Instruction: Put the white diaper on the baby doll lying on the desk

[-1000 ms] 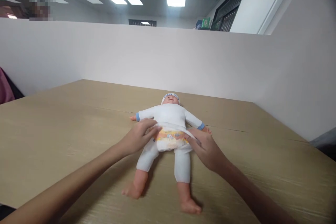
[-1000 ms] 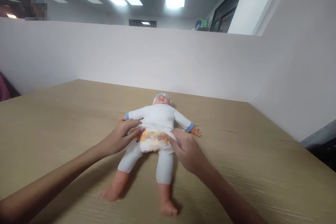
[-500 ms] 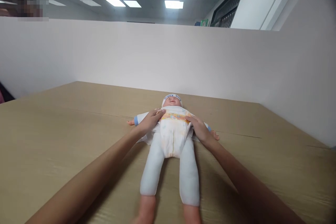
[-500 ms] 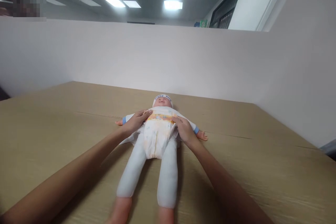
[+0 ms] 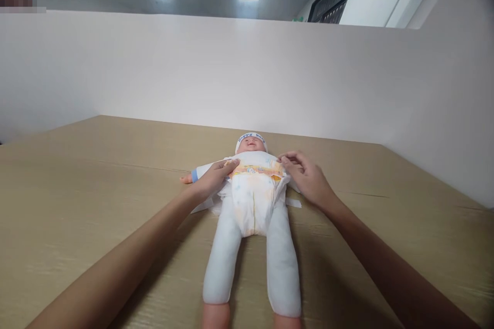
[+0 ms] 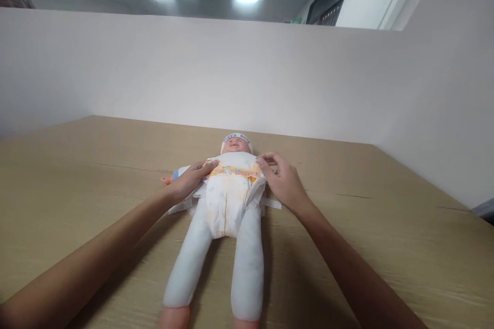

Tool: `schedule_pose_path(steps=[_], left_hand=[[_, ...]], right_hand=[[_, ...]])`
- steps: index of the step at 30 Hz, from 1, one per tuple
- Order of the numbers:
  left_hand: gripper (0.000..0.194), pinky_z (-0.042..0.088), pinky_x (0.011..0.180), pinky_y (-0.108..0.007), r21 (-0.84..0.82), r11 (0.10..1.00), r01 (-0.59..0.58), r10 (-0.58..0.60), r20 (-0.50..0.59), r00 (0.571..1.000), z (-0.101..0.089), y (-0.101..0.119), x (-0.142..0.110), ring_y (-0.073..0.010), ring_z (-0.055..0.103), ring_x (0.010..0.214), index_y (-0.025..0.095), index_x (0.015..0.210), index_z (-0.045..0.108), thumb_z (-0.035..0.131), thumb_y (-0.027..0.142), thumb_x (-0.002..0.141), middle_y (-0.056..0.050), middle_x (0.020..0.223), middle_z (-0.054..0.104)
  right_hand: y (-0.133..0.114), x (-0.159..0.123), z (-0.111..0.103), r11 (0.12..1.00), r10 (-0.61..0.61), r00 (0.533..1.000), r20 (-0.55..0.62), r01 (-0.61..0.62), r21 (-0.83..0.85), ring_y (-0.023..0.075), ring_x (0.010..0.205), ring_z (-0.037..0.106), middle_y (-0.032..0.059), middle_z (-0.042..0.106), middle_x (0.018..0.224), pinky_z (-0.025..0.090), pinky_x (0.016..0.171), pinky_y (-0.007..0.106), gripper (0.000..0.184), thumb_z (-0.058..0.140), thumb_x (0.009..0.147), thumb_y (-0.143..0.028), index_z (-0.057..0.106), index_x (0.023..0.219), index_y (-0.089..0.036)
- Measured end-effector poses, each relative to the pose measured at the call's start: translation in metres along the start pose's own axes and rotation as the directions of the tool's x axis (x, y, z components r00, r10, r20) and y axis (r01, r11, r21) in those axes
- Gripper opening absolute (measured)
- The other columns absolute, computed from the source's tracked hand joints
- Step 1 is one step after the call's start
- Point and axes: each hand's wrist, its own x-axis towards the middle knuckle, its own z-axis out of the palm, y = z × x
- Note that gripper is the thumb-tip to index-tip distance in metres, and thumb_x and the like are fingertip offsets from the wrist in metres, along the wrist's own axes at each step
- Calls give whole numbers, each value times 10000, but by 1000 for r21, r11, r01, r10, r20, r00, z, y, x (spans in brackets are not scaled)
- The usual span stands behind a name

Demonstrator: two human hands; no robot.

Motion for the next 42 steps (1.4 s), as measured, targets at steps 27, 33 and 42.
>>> schedule_pose_path(steps=[27, 33, 42], left_hand=[[644, 543, 991, -444, -51, 999, 15, -14, 9, 1000, -8, -13, -1, -319, 755, 991, 153, 1074, 807, 781, 753, 840, -120, 1043, 833], [576, 539, 1082, -439, -115, 990, 80, -59, 178, 982, -12, -10, -20, -315, 748, 1131, 184, 1136, 818, 764, 711, 908, -138, 1242, 817], [572, 578, 917, -369, -58, 989, 135, -122, 181, 976, -17, -8, -27, -281, 751, 1025, 177, 1071, 765, 758, 725, 904, -109, 1112, 808]], right_hand=[[32, -42, 48, 952, -303, 909, 285, 275, 132, 238, 1713, 183, 23, 287, 1822, 96, 1427, 550, 571, 373, 1163, -524, 382, 1705, -344], [20, -63, 48, 950, -310, 916, 253, 285, 129, 238, 1693, 243, 37, 326, 1805, 186, 1419, 529, 559, 383, 1163, -496, 391, 1699, -337], [19, -99, 16, 949, -278, 958, 68, 285, -133, 272, 1493, 527, 88, 593, 1586, 410, 1279, 505, 461, 455, 1144, -432, 507, 1585, -306]])
